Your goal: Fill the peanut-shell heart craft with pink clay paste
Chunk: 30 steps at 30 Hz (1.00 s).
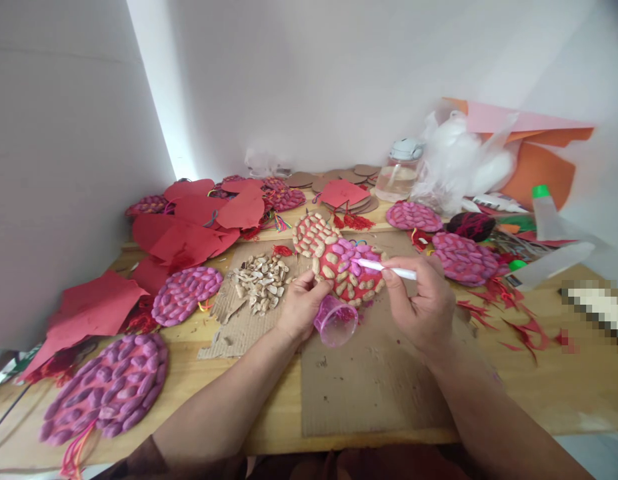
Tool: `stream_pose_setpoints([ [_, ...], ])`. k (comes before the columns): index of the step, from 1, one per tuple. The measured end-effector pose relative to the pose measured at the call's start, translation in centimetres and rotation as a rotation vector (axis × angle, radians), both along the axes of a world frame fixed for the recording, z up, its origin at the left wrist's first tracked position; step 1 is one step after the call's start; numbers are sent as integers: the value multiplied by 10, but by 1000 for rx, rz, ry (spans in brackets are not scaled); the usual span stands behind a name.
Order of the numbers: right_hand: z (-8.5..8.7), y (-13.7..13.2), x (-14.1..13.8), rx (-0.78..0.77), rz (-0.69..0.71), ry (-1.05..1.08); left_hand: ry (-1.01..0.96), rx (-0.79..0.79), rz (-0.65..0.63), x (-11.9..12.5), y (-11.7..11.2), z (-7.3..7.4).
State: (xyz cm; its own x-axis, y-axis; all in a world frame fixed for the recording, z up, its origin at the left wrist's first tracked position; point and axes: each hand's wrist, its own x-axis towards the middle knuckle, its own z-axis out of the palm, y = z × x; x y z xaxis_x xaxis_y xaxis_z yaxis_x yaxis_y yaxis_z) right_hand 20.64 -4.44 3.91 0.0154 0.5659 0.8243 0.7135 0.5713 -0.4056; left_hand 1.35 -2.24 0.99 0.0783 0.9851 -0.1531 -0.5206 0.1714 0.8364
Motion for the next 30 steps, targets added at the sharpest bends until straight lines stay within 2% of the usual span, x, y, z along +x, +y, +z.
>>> stream_pose_setpoints([
  [5,0,-1,-1,14,38,10,35,35,3,0,1,-4],
  [9,2,-1,-2,14,8,-6,81,56,11,-2,1,-8],
  [15,5,-3,-6,46,90,-33,153,67,22,-3,1,-11],
  [20,5,-3,-6,45,59,-49,190,71,4,-3,-1,-8],
  [25,6,-4,-8,48,93,-82,218,85,13,-3,0,-10],
  [30,5,-4,-8,64,35,-85,196,82,-29,-3,2,-14],
])
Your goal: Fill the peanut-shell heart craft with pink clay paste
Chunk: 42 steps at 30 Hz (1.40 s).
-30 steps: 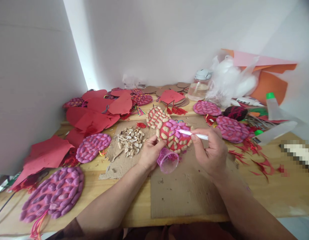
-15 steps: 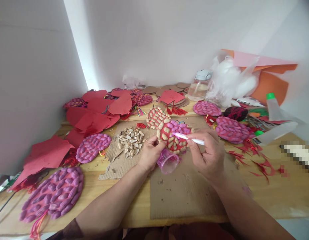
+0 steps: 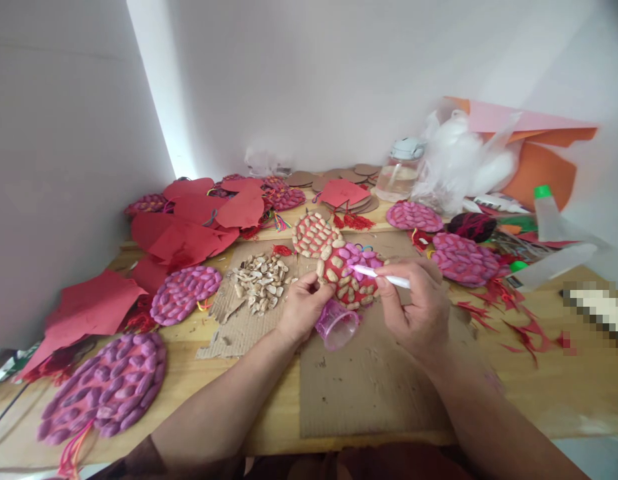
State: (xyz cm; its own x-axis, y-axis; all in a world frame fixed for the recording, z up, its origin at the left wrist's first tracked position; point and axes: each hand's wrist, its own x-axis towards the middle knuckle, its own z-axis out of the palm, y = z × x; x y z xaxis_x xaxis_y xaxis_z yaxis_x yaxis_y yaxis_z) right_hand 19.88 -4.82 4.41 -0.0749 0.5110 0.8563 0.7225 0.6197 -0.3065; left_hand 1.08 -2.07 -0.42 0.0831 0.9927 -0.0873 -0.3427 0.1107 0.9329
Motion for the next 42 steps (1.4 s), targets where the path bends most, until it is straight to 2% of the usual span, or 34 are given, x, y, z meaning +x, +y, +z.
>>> stream_pose_setpoints([
  [5,2,-1,-1,-19,49,-9,4,-4,-4,0,0,1],
  [10,1,-2,-1,-3,-14,-13,8,7,-9,1,-1,4],
  [15,1,-2,-2,-23,42,-6,42,10,1,0,-1,3],
  [20,2,-3,-2,12,-11,-25,62,13,2,-1,0,0],
  [25,4,-5,-5,-20,57,-64,56,8,-1,-1,0,0],
  [30,5,-6,-6,28,-5,-88,52,3,-5,-1,0,2],
  [35,5,-7,-7,-16,76,-115,43,15,-4,-1,-1,5],
  [40,4,-7,-7,15,-4,-124,32,6,-13,0,-1,5],
  [42,3,-7,-7,10,11,-124,25,2,-11,0,-1,5],
])
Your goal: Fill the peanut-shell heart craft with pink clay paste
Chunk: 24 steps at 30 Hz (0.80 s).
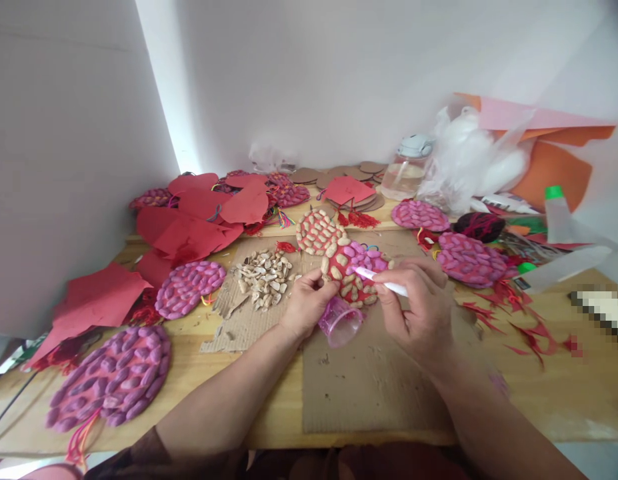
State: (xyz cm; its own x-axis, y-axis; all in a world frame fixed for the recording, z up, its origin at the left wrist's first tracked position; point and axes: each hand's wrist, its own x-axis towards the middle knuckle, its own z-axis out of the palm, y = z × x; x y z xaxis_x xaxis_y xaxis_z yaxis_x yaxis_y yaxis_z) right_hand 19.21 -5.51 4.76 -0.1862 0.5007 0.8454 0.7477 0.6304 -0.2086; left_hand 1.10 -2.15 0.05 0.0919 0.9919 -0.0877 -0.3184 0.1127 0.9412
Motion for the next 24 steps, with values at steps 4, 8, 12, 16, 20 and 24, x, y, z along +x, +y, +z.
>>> stream_pose_setpoints([
  [4,-1,0,-1,-41,49,-42,10,3,6,0,0,0],
  [8,1,1,2,10,-13,-8,13,-8,2,-1,0,-1],
  [12,1,3,4,-54,38,64,5,-18,-1,-1,1,-2],
  [16,-2,4,3,-64,-6,97,-9,-26,3,-1,2,-3],
  [20,-4,5,5,-24,-25,126,-19,-34,9,-1,2,-3],
  [24,-4,6,6,-48,15,123,-16,-38,8,-2,3,-3],
])
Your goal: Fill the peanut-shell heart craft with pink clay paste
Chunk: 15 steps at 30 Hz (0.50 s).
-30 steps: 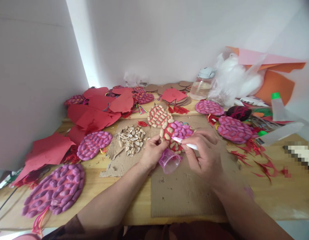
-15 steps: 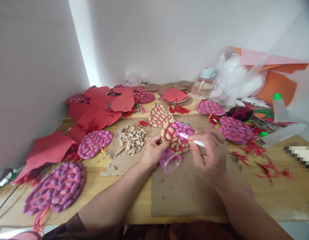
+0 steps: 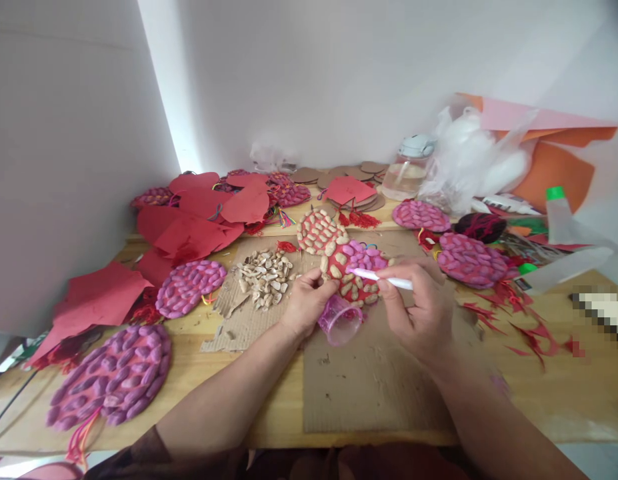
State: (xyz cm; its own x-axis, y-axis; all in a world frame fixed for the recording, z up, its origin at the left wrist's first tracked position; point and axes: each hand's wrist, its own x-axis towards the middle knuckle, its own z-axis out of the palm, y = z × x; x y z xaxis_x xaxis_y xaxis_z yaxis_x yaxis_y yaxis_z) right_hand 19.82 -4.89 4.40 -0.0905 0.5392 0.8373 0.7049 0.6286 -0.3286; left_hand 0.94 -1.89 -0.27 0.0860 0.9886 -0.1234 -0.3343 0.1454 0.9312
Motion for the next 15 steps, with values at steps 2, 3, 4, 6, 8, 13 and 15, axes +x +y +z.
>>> stream_pose_setpoints([
  [2,0,0,0,8,-20,-27,-5,-7,1,0,0,0],
  [3,0,0,0,15,-42,-35,-8,-9,3,0,0,0],
  [4,0,0,1,27,-60,-35,-11,-10,5,0,0,0],
  [6,-1,1,1,30,-58,-17,-12,-9,7,0,0,0],
  [8,-1,1,1,12,-17,0,-9,-8,5,0,0,0],
  [13,-1,1,0,9,-58,-34,-1,-9,6,0,0,0],
  [15,-1,1,0,30,-68,-34,-3,-12,6,0,0,0],
])
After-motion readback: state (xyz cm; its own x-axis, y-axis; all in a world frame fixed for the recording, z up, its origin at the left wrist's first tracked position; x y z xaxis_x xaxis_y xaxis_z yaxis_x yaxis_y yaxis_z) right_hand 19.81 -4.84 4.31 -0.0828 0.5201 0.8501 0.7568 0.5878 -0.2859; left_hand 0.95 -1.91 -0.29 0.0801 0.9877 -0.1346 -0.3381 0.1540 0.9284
